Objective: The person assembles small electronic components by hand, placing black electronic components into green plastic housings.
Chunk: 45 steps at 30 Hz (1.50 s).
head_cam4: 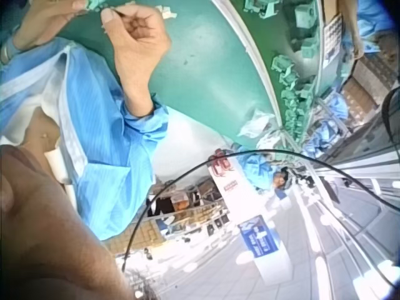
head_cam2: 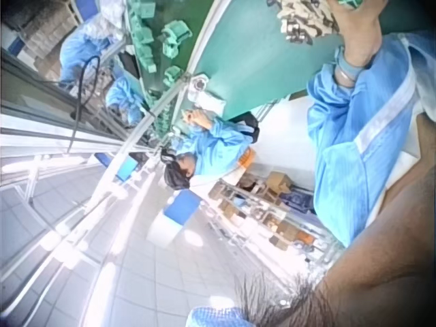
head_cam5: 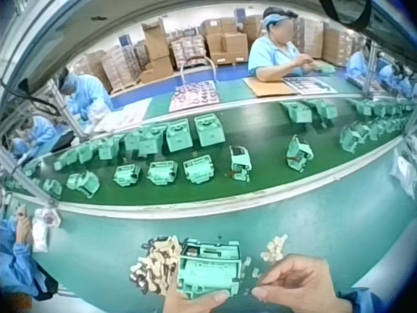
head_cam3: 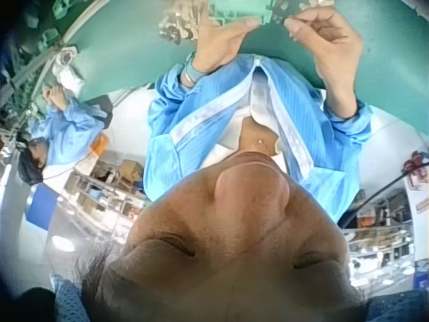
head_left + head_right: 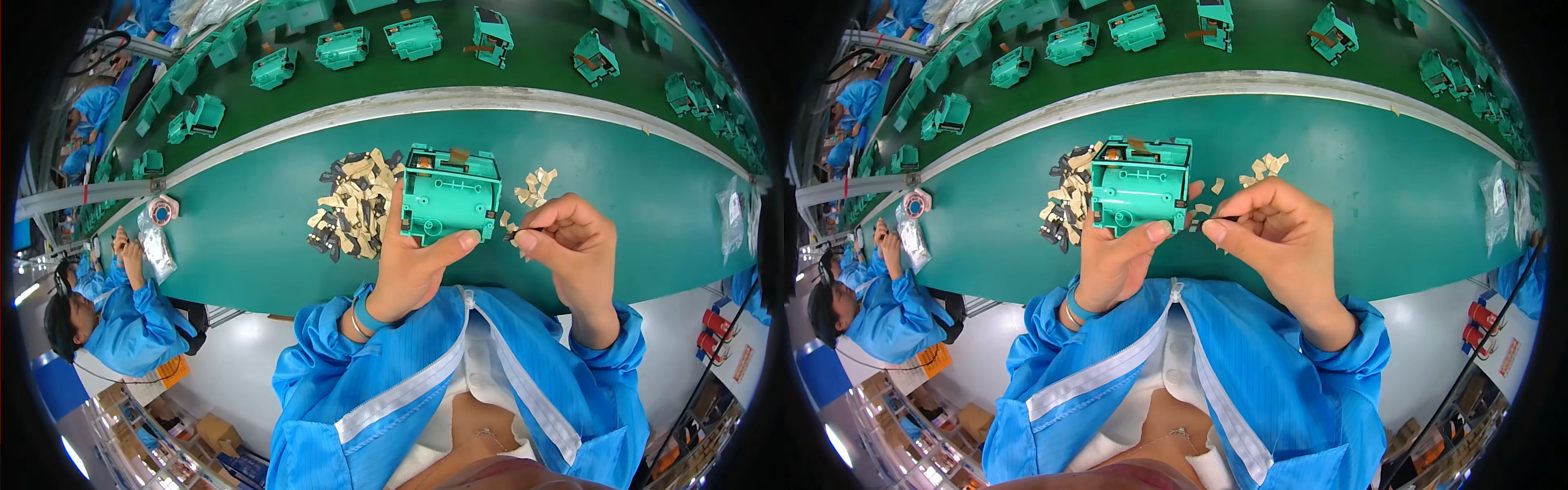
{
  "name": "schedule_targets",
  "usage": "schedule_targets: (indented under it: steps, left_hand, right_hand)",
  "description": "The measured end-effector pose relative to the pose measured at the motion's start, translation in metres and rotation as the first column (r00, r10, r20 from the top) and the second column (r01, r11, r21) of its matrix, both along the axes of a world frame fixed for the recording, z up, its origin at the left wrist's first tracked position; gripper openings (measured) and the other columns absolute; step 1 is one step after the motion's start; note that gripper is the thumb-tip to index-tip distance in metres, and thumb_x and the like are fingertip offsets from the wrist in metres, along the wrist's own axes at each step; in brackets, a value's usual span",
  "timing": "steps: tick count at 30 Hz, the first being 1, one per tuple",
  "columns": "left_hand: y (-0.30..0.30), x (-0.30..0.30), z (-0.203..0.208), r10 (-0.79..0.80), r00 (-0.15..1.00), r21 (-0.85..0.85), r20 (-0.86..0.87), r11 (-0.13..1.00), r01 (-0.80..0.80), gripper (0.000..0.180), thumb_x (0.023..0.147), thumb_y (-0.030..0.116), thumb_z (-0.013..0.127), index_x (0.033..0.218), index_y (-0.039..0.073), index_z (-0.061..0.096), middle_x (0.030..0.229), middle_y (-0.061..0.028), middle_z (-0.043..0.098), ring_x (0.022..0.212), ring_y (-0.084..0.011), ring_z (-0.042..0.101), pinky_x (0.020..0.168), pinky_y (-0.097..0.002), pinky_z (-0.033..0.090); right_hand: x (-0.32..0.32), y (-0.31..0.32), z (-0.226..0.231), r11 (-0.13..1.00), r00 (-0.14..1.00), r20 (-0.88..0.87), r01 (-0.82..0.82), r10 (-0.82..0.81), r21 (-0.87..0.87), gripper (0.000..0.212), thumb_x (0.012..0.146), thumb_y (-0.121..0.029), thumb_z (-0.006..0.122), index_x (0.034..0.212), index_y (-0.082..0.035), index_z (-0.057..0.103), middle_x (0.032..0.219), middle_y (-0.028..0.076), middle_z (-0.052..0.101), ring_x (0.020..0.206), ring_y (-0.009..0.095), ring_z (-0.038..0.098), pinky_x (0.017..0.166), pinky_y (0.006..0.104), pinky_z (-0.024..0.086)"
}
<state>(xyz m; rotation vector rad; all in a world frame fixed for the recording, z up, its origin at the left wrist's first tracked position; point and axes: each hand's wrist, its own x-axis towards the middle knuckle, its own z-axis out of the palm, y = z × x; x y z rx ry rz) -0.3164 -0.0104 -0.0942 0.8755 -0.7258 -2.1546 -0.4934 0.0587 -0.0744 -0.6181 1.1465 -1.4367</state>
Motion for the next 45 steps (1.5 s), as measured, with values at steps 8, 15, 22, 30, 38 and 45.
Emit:
schedule_targets:
  steps: [8, 15, 22, 30, 38, 45]
  left_hand:
    - [-0.001, -0.002, 0.005, 0.053, 0.996, -0.177, 0.073, 0.983, -0.040, 0.070, 0.079, -0.012, 0.064, 0.136, 0.004, 0.027, 0.117, -0.0136, 0.058, 0.108, -0.0220, 0.060, 0.091, -0.0349, 0.050]
    - [0.001, 0.005, -0.001, 0.043, 0.990, -0.255, 0.135, 0.967, -0.007, 0.076, 0.078, -0.011, 0.065, 0.138, 0.005, 0.021, 0.122, -0.0140, 0.053, 0.111, -0.0224, 0.058, 0.093, -0.0350, 0.049]
    - [0.001, 0.005, -0.005, 0.047, 0.986, -0.272, 0.160, 0.962, -0.001, 0.080, 0.078, -0.013, 0.064, 0.140, 0.006, 0.017, 0.124, -0.0140, 0.051, 0.111, -0.0230, 0.058, 0.093, -0.0353, 0.050]
    - [0.006, 0.004, -0.004, 0.098, 0.980, -0.289, 0.173, 0.956, -0.045, 0.084, 0.077, -0.013, 0.065, 0.141, 0.006, 0.014, 0.126, -0.0142, 0.049, 0.111, -0.0234, 0.058, 0.092, -0.0357, 0.050]
    - [0.006, 0.001, -0.008, 0.115, 0.974, -0.316, 0.194, 0.948, -0.049, 0.086, 0.077, -0.012, 0.067, 0.142, 0.006, 0.014, 0.125, -0.0145, 0.050, 0.110, -0.0238, 0.059, 0.091, -0.0359, 0.050]
    - [0.008, 0.000, -0.010, 0.136, 0.976, -0.310, 0.172, 0.948, -0.077, 0.084, 0.077, -0.010, 0.068, 0.141, 0.006, 0.016, 0.124, -0.0137, 0.052, 0.109, -0.0231, 0.059, 0.090, -0.0345, 0.050]
  right_hand:
    - [0.009, -0.007, -0.004, 0.996, 0.999, -0.017, -0.041, 0.042, 0.074, 0.015, 0.080, 0.007, 0.070, 0.089, 0.001, 0.059, 0.082, 0.004, 0.063, 0.074, 0.005, 0.060, 0.063, 0.0185, 0.048]
    - [0.015, -0.014, -0.004, 0.995, 0.998, -0.037, -0.039, 0.042, 0.097, 0.015, 0.080, 0.007, 0.070, 0.089, 0.001, 0.058, 0.080, 0.002, 0.063, 0.070, 0.004, 0.059, 0.060, 0.0174, 0.046]
    - [0.017, -0.013, -0.006, 0.994, 0.996, -0.089, -0.019, 0.029, 0.110, 0.016, 0.080, 0.005, 0.071, 0.088, 0.000, 0.059, 0.078, 0.001, 0.061, 0.067, 0.003, 0.056, 0.058, 0.0175, 0.045]
    - [0.018, -0.014, -0.003, 0.994, 0.991, -0.136, 0.009, 0.006, 0.105, 0.016, 0.079, 0.003, 0.072, 0.088, 0.000, 0.060, 0.080, 0.001, 0.061, 0.070, 0.004, 0.055, 0.061, 0.0186, 0.045]
    - [0.020, -0.013, -0.005, 0.995, 0.978, -0.207, 0.031, -0.010, 0.099, 0.016, 0.078, 0.003, 0.073, 0.089, 0.001, 0.060, 0.080, 0.001, 0.061, 0.069, 0.004, 0.055, 0.060, 0.0188, 0.045]
    - [0.018, -0.012, -0.006, 0.992, 0.984, -0.181, 0.020, 0.003, 0.121, 0.017, 0.078, 0.003, 0.073, 0.089, 0.001, 0.061, 0.078, 0.001, 0.060, 0.068, 0.003, 0.054, 0.060, 0.0184, 0.044]
